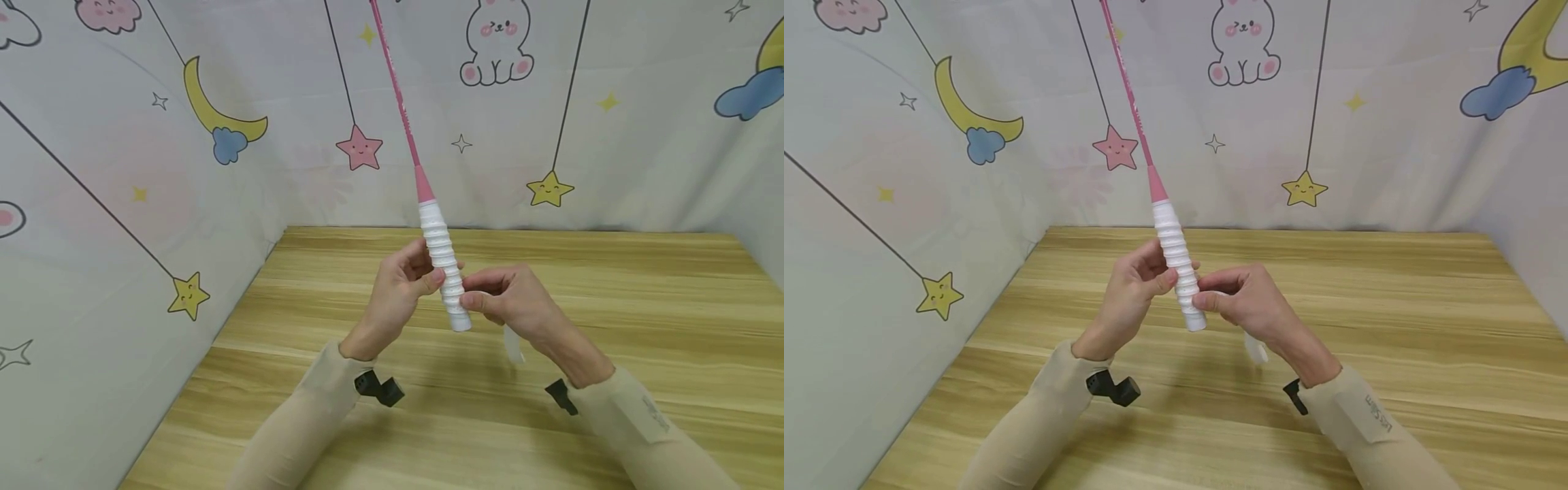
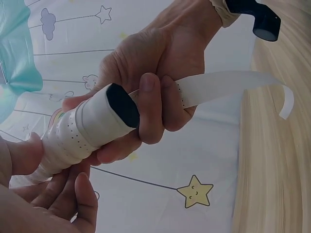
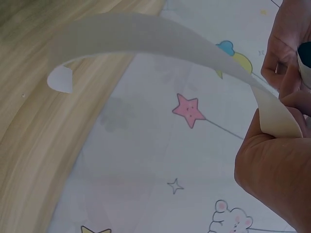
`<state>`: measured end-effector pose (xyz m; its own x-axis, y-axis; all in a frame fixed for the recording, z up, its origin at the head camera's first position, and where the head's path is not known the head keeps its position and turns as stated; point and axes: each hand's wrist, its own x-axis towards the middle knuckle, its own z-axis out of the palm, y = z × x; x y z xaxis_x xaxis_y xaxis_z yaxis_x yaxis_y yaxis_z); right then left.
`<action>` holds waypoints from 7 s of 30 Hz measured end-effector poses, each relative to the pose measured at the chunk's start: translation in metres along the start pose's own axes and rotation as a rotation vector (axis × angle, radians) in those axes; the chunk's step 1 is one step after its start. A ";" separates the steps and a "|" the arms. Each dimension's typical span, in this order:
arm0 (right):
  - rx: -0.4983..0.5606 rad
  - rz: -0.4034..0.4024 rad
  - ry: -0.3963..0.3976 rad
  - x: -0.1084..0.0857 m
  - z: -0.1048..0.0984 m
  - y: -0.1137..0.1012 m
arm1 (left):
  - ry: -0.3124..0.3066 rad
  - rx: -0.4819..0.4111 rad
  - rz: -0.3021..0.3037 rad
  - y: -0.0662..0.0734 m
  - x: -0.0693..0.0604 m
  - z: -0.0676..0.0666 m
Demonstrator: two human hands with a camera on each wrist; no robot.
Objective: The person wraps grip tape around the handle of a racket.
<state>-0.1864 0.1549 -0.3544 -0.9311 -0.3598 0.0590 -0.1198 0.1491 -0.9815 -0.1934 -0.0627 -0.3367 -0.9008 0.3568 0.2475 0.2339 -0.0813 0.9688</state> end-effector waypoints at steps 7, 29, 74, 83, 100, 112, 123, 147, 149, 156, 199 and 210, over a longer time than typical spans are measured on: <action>0.018 -0.044 -0.068 -0.001 0.000 0.001 | -0.016 -0.074 -0.047 0.002 0.000 -0.001; -0.091 -0.109 0.133 -0.002 0.009 0.001 | 0.140 0.262 0.160 -0.008 0.001 0.010; -0.044 -0.051 0.068 -0.005 0.005 -0.004 | 0.001 -0.013 0.063 -0.001 -0.003 -0.006; 0.114 -0.119 -0.100 -0.002 0.003 0.002 | -0.024 -0.118 0.011 0.001 -0.003 -0.007; 0.001 -0.194 0.023 -0.007 0.011 0.002 | -0.024 -0.147 -0.001 0.003 -0.005 0.001; -0.116 -0.165 0.120 -0.005 0.016 0.002 | 0.259 0.190 0.090 0.002 -0.006 0.014; -0.169 -0.176 0.116 -0.006 0.016 -0.002 | 0.236 0.119 0.050 -0.001 -0.005 0.005; -0.104 -0.138 0.097 -0.004 0.011 0.003 | 0.062 -0.114 0.082 -0.002 -0.006 -0.004; -0.085 -0.135 0.079 -0.004 0.011 0.004 | 0.039 -0.135 0.082 -0.003 -0.006 -0.005; -0.005 -0.143 0.001 -0.004 0.010 0.007 | -0.056 -0.232 0.082 -0.004 -0.007 -0.007; -0.110 -0.175 0.042 -0.009 0.011 0.000 | 0.253 0.107 0.157 -0.003 -0.006 0.009; -0.085 -0.184 0.015 -0.011 0.008 0.000 | 0.170 0.012 0.164 -0.004 -0.007 0.000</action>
<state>-0.1738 0.1513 -0.3560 -0.8956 -0.3749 0.2395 -0.3168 0.1597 -0.9349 -0.1881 -0.0645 -0.3425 -0.8990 0.1775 0.4005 0.3854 -0.1139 0.9157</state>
